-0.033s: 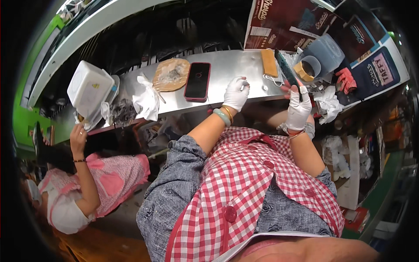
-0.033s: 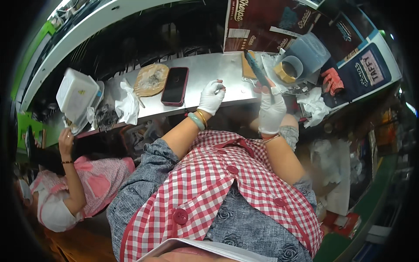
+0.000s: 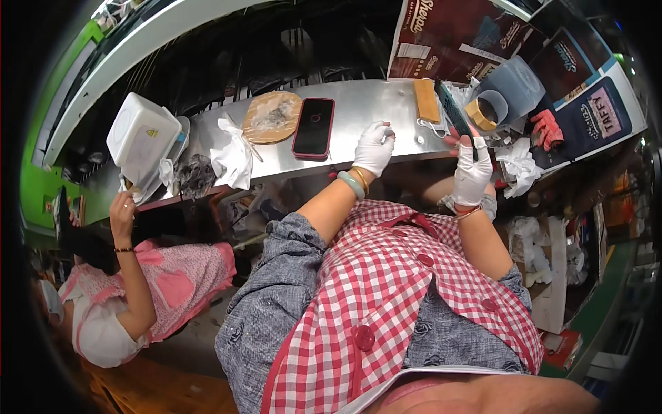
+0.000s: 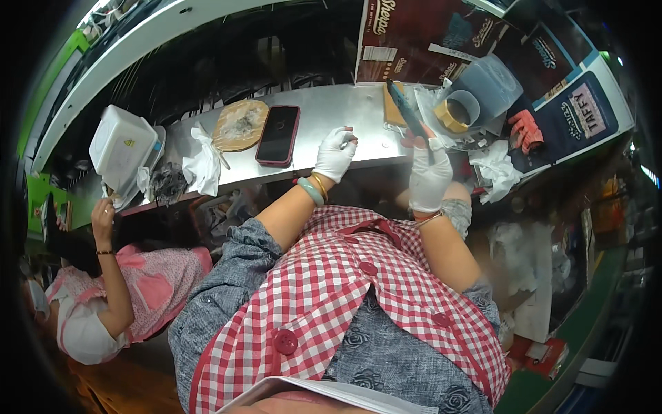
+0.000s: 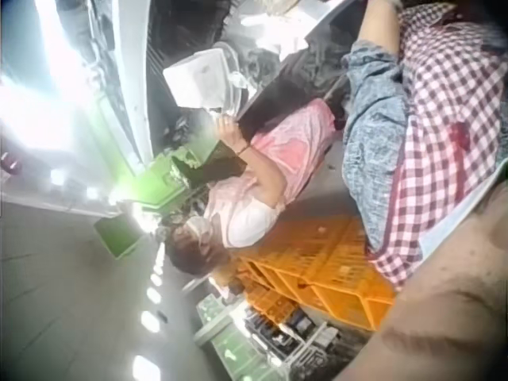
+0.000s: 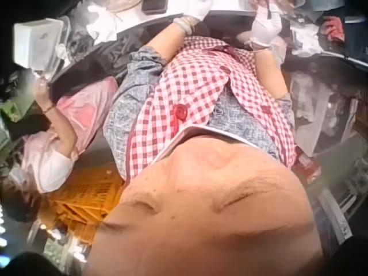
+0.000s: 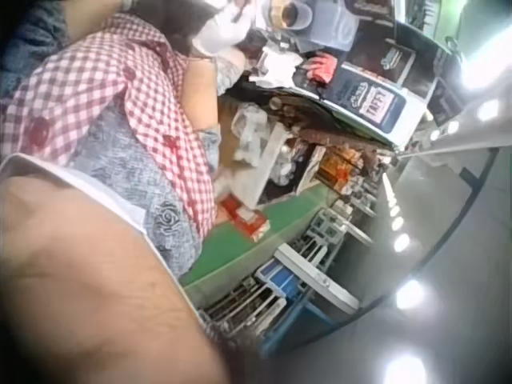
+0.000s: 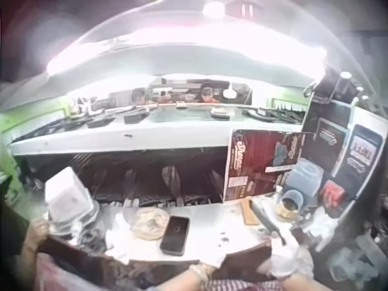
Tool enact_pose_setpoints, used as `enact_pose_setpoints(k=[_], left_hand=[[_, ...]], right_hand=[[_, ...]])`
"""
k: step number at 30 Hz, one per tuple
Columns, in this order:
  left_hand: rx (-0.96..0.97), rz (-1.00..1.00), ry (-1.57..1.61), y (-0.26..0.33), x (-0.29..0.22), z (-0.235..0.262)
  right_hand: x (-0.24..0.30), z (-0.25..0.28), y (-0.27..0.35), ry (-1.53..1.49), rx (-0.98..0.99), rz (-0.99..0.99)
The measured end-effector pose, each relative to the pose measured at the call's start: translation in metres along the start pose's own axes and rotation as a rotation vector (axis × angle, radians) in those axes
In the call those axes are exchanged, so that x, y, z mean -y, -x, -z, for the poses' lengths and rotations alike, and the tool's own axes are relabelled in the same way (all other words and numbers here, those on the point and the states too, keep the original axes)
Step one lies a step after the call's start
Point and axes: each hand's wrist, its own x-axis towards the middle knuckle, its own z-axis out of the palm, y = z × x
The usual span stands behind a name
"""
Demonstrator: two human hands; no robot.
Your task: The person scrubs the soles of black slip-on shoes using a small blue brush. They repeatedly dip the brush into a container of liquid and scrub the textured bottom of the shoes, then place the cleaned shoes on a nearby counter. A second person is visible in the background performing a similar task.
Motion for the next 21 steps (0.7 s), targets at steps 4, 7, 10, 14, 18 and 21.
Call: enact_pose_setpoints(k=[4, 7, 10, 14, 18, 21], left_hand=[[0.021, -0.014, -0.052, -0.001, -0.008, 0.003], [0.028, -0.065, -0.057, 0.0, -0.013, 0.004], [0.03, -0.058, -0.048, 0.001, -0.022, 0.006], [0.054, -0.026, -0.01, 0.002, -0.021, 0.002], [0.057, -0.021, -0.008, 0.004, -0.026, 0.002], [0.046, -0.036, -0.011, 0.002, -0.031, 0.006]], right_hand=[[0.0, -0.002, -0.002, 0.025, 0.01, -0.043], [0.001, -0.001, -0.002, 0.041, 0.023, -0.043], [-0.001, 0.001, -0.001, 0.032, 0.036, -0.06], [-0.005, -0.004, 0.001, -0.029, 0.094, -0.097], [-0.013, -0.011, 0.004, -0.086, 0.155, -0.127], [-0.021, -0.013, 0.007, -0.024, 0.18, -0.072]])
